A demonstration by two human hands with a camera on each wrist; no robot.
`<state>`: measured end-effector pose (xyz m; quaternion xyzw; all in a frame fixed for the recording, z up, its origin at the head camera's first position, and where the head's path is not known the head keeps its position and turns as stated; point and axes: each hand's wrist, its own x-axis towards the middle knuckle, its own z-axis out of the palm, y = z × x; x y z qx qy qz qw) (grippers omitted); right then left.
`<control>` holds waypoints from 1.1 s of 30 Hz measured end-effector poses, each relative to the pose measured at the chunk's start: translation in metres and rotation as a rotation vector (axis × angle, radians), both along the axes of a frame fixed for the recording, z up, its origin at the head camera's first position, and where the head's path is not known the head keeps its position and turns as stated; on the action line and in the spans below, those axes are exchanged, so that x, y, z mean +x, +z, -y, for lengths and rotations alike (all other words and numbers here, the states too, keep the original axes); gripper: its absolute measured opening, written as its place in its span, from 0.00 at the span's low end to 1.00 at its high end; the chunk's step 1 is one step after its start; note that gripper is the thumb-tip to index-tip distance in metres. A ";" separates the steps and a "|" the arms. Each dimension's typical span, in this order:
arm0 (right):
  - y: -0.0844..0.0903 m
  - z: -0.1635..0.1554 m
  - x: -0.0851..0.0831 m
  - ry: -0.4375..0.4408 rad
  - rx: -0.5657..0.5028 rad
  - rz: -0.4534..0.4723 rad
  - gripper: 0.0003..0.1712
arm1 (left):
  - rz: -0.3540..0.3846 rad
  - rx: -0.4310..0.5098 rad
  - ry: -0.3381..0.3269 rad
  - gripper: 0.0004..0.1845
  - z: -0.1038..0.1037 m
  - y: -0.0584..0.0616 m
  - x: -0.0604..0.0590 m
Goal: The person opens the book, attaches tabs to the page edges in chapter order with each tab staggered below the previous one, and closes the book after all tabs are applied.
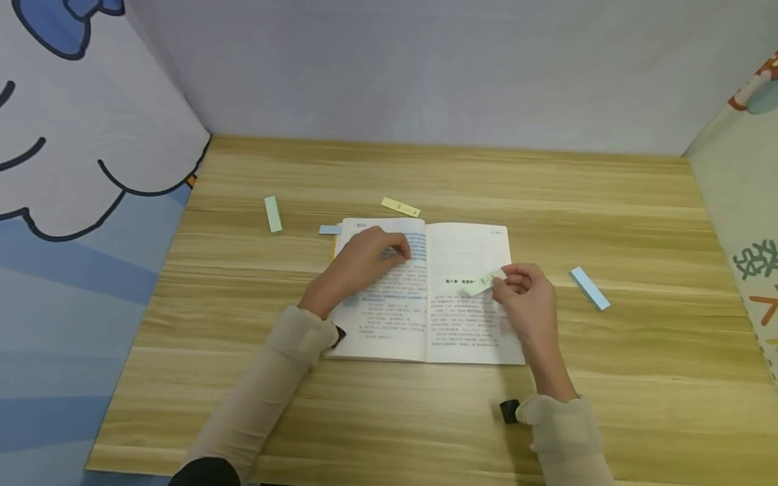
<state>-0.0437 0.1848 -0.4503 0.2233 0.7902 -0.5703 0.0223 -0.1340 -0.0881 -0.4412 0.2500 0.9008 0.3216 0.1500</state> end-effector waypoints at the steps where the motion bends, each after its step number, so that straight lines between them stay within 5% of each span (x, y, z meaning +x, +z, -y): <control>1: 0.000 -0.001 0.001 -0.003 0.004 0.000 0.17 | -0.007 -0.005 -0.015 0.04 -0.001 0.000 -0.001; 10: -0.003 -0.009 0.009 -0.019 -0.015 -0.041 0.14 | -0.008 -0.167 -0.100 0.09 -0.012 0.000 -0.004; 25: -0.004 -0.016 0.010 -0.068 -0.046 -0.031 0.16 | -0.222 -0.360 -0.273 0.22 -0.019 0.006 -0.010; 33: -0.005 -0.018 0.010 -0.073 -0.040 -0.032 0.16 | -0.285 -0.360 -0.333 0.27 -0.020 0.005 -0.014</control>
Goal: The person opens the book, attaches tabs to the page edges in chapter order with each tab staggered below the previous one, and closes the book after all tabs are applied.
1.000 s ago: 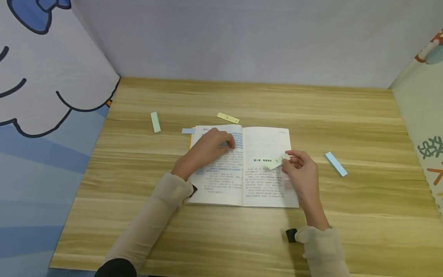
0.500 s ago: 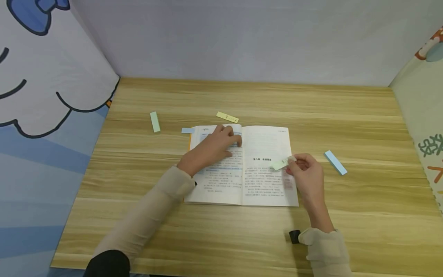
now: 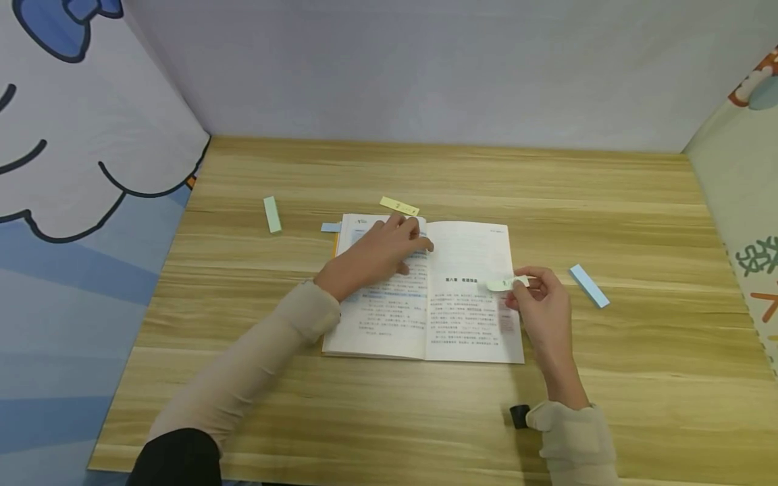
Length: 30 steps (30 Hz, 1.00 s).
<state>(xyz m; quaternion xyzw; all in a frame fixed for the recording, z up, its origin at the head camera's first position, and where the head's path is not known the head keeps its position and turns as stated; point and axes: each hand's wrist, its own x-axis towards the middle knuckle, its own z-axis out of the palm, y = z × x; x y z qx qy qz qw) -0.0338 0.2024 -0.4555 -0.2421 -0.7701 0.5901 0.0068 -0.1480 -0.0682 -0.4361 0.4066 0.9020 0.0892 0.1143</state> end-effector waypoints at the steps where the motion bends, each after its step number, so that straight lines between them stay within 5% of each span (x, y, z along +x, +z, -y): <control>1: 0.000 0.000 0.000 0.002 0.006 0.004 0.16 | -0.010 0.002 -0.012 0.29 0.000 0.000 0.000; 10: 0.002 -0.006 -0.002 0.057 0.145 0.030 0.15 | -0.069 -0.040 -0.125 0.40 -0.007 0.003 -0.003; 17: 0.005 -0.014 -0.006 0.121 0.238 0.047 0.17 | -0.089 -0.123 -0.198 0.35 -0.017 0.007 0.002; 30: 0.006 -0.019 -0.006 0.148 0.400 0.082 0.17 | -0.023 -0.181 -0.160 0.28 -0.026 0.004 0.002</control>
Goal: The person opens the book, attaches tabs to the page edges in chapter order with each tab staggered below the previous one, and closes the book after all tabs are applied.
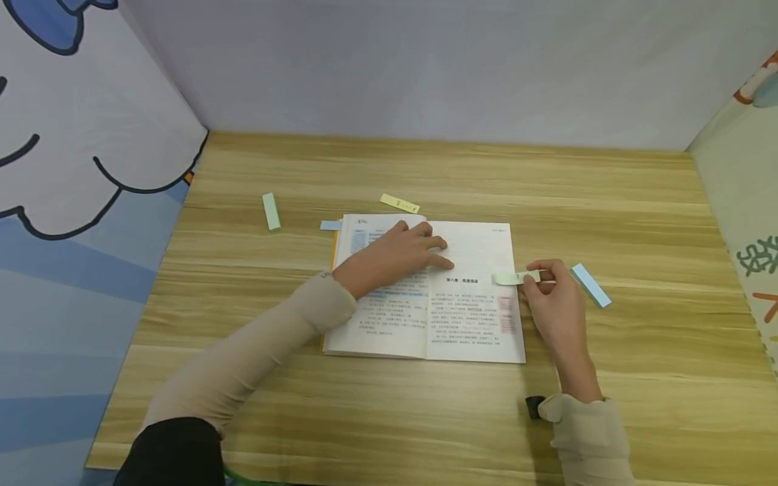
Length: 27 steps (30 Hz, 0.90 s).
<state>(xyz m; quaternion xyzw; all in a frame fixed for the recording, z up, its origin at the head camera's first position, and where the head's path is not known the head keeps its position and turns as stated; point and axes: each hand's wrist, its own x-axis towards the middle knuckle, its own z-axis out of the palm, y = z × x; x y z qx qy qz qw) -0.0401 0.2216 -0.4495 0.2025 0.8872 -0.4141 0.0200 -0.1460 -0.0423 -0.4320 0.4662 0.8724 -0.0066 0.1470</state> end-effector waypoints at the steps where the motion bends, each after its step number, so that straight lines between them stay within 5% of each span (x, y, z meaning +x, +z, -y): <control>1: 0.000 0.000 0.000 0.003 0.016 0.000 0.17 | 0.000 -0.004 0.003 0.27 -0.001 0.000 0.000; 27: -0.007 -0.003 0.001 0.030 0.106 -0.062 0.15 | 0.013 0.019 0.033 0.27 -0.002 -0.001 0.001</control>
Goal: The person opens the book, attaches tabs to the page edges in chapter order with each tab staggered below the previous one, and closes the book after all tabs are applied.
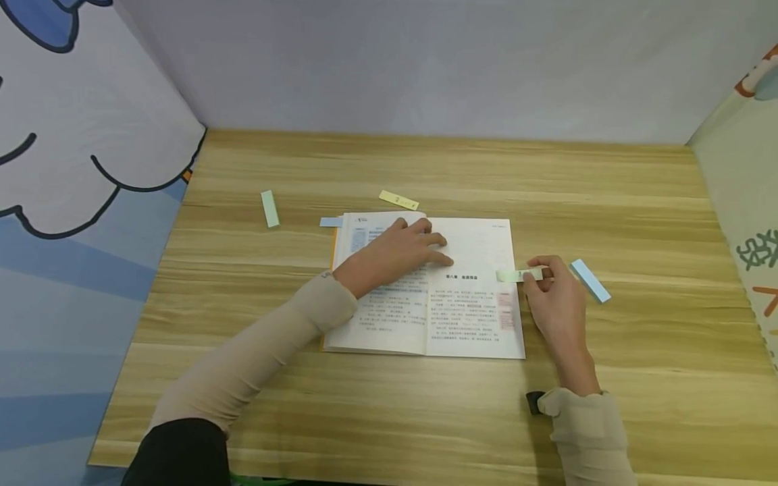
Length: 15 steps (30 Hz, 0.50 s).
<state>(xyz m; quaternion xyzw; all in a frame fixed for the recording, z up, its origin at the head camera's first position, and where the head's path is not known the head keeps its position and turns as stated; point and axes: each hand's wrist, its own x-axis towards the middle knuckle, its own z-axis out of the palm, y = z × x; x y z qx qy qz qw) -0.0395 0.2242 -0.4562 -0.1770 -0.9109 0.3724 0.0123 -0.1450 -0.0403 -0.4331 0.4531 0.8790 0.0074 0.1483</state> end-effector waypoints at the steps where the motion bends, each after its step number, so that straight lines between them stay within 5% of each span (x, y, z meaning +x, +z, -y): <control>1: 0.000 0.000 0.000 0.001 -0.004 0.001 0.16 | -0.002 -0.003 0.000 0.27 0.000 0.000 0.000; 15: 0.000 -0.001 -0.002 -0.013 0.007 0.027 0.16 | 0.000 -0.016 0.007 0.27 -0.001 -0.002 0.000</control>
